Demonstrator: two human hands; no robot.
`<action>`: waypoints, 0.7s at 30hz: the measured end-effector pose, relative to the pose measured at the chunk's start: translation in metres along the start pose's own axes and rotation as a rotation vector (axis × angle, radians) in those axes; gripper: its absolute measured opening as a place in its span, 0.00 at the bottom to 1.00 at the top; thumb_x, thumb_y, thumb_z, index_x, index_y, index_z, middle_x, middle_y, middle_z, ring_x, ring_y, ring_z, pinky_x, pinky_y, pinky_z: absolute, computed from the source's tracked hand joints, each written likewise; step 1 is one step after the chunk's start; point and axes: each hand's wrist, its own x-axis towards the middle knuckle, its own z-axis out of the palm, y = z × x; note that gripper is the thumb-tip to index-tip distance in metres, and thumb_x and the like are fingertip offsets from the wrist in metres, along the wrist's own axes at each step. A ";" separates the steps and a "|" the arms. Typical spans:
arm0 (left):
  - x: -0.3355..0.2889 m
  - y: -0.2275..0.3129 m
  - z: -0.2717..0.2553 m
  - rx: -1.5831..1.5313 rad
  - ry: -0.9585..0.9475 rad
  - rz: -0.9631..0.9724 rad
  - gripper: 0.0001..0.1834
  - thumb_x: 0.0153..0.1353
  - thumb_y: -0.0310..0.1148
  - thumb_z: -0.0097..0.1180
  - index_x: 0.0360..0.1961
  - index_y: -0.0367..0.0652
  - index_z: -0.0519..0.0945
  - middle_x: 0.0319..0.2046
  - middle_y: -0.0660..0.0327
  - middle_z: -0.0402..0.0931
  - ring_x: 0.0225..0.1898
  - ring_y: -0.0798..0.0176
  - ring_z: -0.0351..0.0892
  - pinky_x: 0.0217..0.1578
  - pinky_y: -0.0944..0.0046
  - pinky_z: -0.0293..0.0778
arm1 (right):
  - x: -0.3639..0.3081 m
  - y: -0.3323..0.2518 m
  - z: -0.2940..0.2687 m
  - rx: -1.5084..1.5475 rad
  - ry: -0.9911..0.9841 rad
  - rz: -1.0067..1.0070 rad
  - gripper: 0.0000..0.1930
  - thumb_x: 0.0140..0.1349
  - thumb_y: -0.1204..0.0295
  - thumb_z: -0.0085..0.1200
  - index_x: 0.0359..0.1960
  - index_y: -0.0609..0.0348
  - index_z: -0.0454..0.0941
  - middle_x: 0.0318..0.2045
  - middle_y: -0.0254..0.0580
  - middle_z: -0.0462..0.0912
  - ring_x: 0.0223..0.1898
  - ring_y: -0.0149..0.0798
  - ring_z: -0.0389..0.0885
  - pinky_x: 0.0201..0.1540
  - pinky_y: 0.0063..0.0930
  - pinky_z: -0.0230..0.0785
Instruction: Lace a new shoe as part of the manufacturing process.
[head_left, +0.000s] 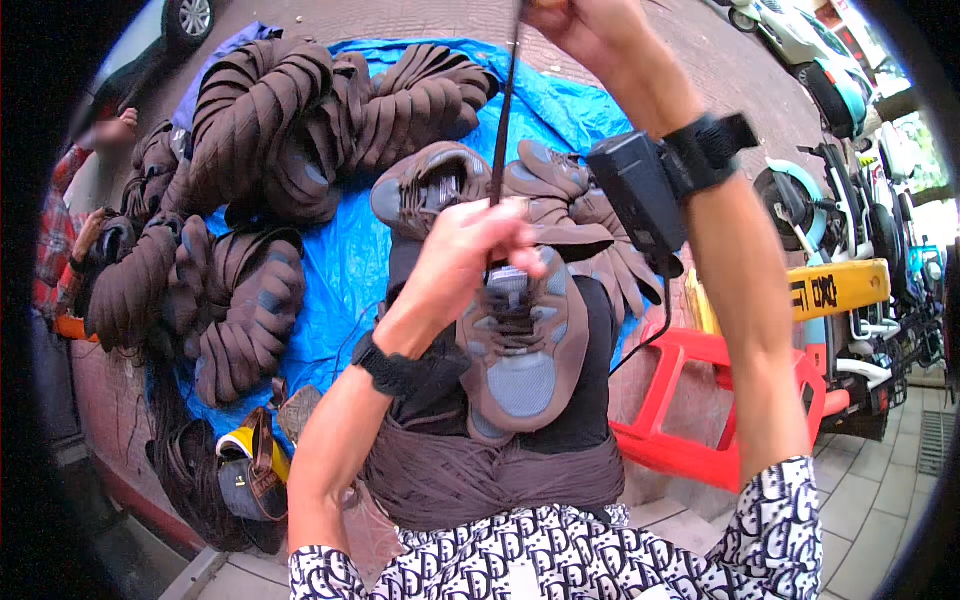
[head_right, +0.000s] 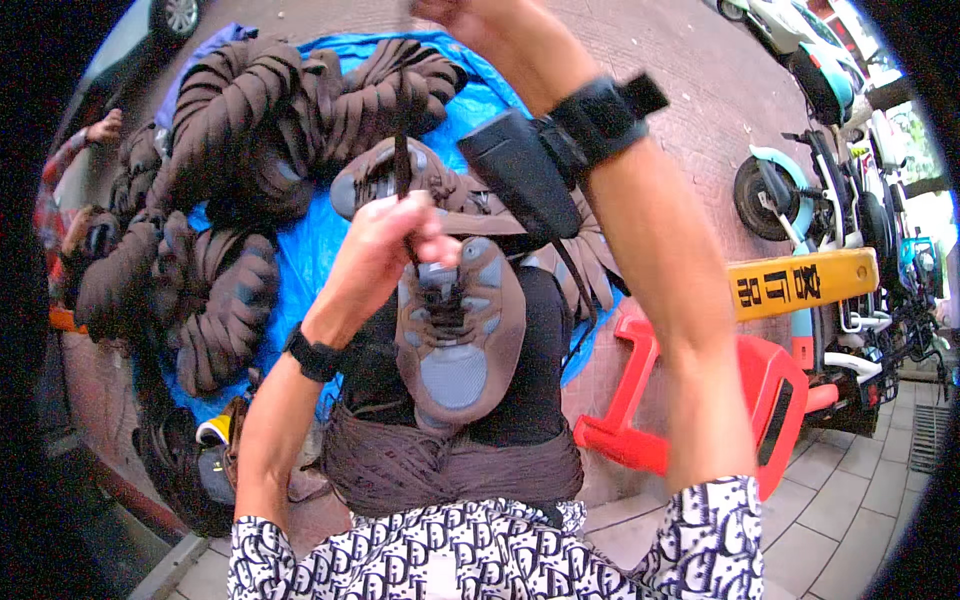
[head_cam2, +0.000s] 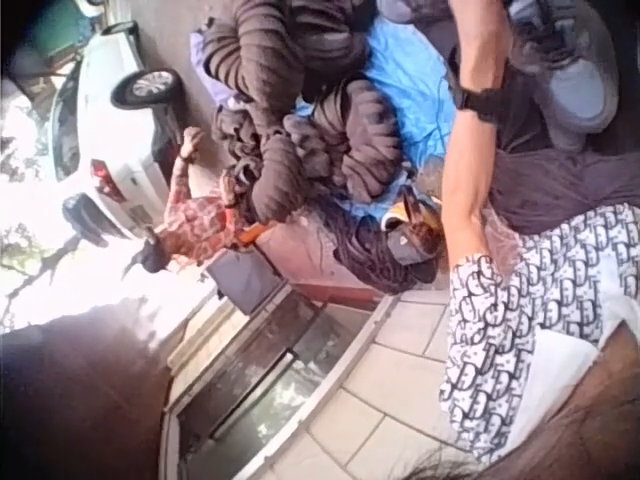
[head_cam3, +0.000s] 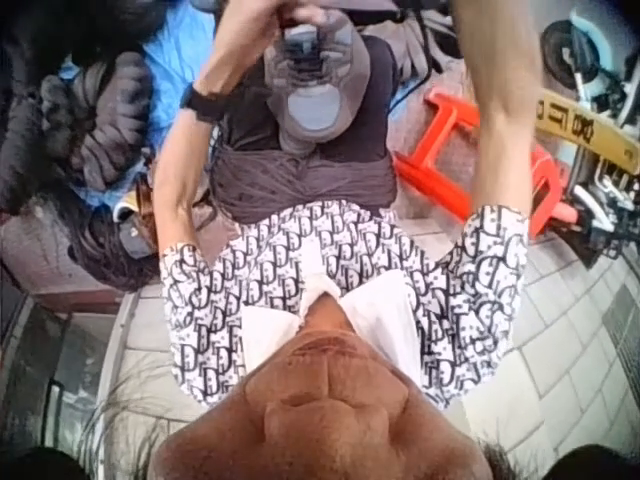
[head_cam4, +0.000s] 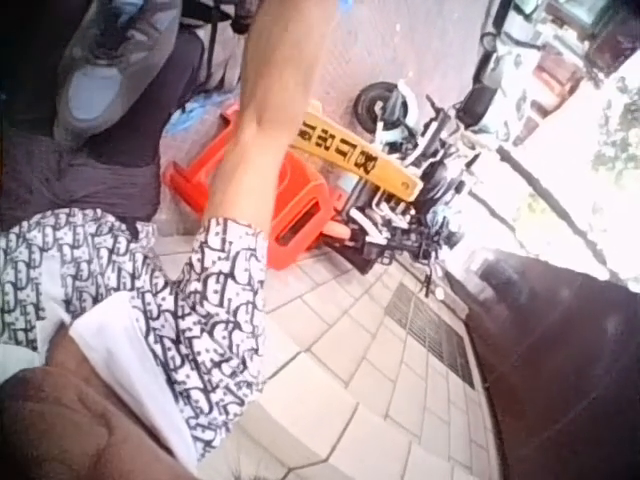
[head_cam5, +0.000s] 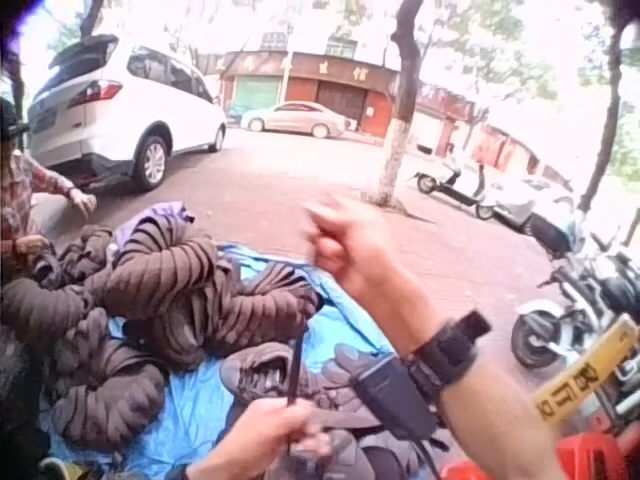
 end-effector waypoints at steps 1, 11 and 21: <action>-0.005 0.000 -0.005 -0.230 0.011 0.066 0.11 0.62 0.37 0.48 0.28 0.41 0.72 0.19 0.63 0.72 0.24 0.65 0.75 0.37 0.66 0.71 | -0.006 0.008 -0.024 -0.029 0.006 0.009 0.10 0.62 0.69 0.46 0.25 0.60 0.71 0.16 0.36 0.72 0.11 0.25 0.62 0.15 0.18 0.57; -0.005 -0.020 -0.001 0.024 0.114 0.169 0.30 0.52 0.25 0.54 0.58 0.31 0.63 0.51 0.55 0.70 0.32 0.73 0.70 0.35 0.72 0.68 | -0.206 0.051 0.025 -0.383 0.446 0.214 0.03 0.49 0.77 0.56 0.25 0.62 0.75 0.17 0.38 0.76 0.14 0.23 0.68 0.15 0.15 0.57; -0.026 -0.002 0.016 0.336 0.285 0.216 0.11 0.64 0.29 0.41 0.35 0.33 0.75 0.29 0.56 0.78 0.31 0.68 0.78 0.37 0.67 0.73 | -0.139 0.046 0.074 -0.226 0.076 0.107 0.24 0.39 0.84 0.61 0.44 0.66 0.76 0.36 0.38 0.80 0.27 0.24 0.76 0.32 0.19 0.71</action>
